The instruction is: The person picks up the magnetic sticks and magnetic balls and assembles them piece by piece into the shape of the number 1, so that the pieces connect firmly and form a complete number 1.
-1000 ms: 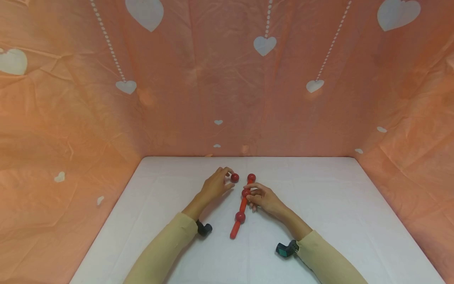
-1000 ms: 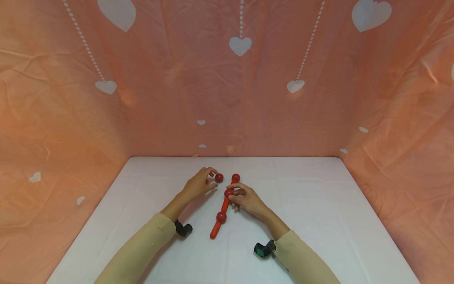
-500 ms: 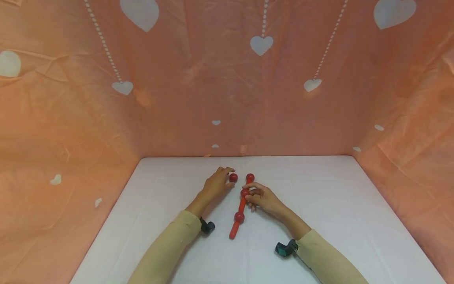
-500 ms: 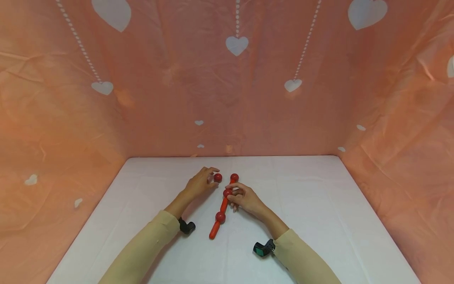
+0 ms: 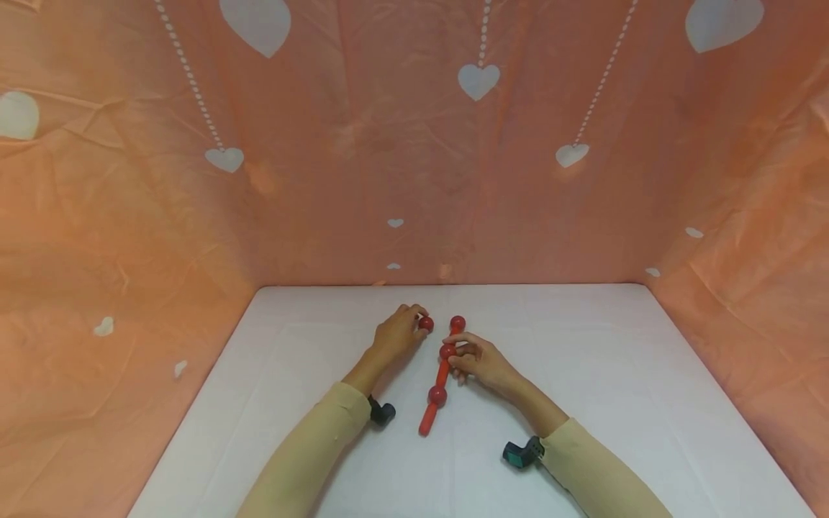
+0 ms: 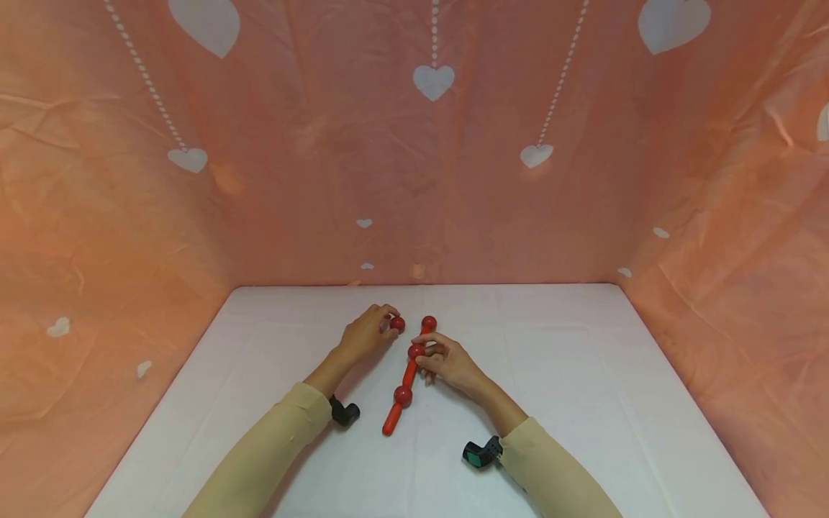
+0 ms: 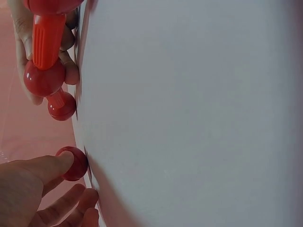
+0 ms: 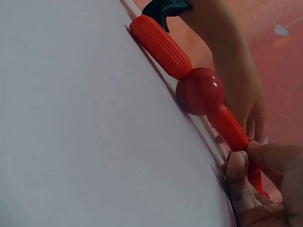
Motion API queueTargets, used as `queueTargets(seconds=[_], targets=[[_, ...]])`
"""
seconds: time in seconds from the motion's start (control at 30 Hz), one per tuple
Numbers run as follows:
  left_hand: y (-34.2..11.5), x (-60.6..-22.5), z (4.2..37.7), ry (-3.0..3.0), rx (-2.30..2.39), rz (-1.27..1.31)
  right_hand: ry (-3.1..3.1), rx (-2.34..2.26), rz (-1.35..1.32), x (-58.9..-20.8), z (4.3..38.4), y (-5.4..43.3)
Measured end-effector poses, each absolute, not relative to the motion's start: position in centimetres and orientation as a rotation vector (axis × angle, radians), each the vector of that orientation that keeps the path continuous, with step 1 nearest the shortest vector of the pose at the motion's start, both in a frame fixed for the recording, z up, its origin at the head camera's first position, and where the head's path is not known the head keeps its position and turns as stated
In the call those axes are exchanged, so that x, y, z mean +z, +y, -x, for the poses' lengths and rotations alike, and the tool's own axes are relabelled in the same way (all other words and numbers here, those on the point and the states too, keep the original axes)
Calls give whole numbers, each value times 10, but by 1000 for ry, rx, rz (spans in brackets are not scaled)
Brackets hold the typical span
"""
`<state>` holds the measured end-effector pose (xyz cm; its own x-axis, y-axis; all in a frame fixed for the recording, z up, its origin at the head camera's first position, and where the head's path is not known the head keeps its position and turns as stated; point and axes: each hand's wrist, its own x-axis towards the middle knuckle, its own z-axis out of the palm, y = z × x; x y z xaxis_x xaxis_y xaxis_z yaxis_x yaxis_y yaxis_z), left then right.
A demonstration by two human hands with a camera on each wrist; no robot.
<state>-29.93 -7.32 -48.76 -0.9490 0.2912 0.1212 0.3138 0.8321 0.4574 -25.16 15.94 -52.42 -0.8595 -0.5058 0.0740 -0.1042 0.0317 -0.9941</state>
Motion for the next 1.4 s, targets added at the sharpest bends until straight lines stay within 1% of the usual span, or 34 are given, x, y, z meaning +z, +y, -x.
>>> queueTargets(seconds=[0.2, 0.5, 1.4], targets=[[-74, -488, 299, -2956, -750, 464, 2075, -1873, 618, -522, 251, 159], [-76, -489, 297, -2964, -775, 434, 2169, -1800, 464, -521, 250, 157], [-93, -482, 270, -2956, -918, 385, 2220, -1792, 521, -524, 251, 156]])
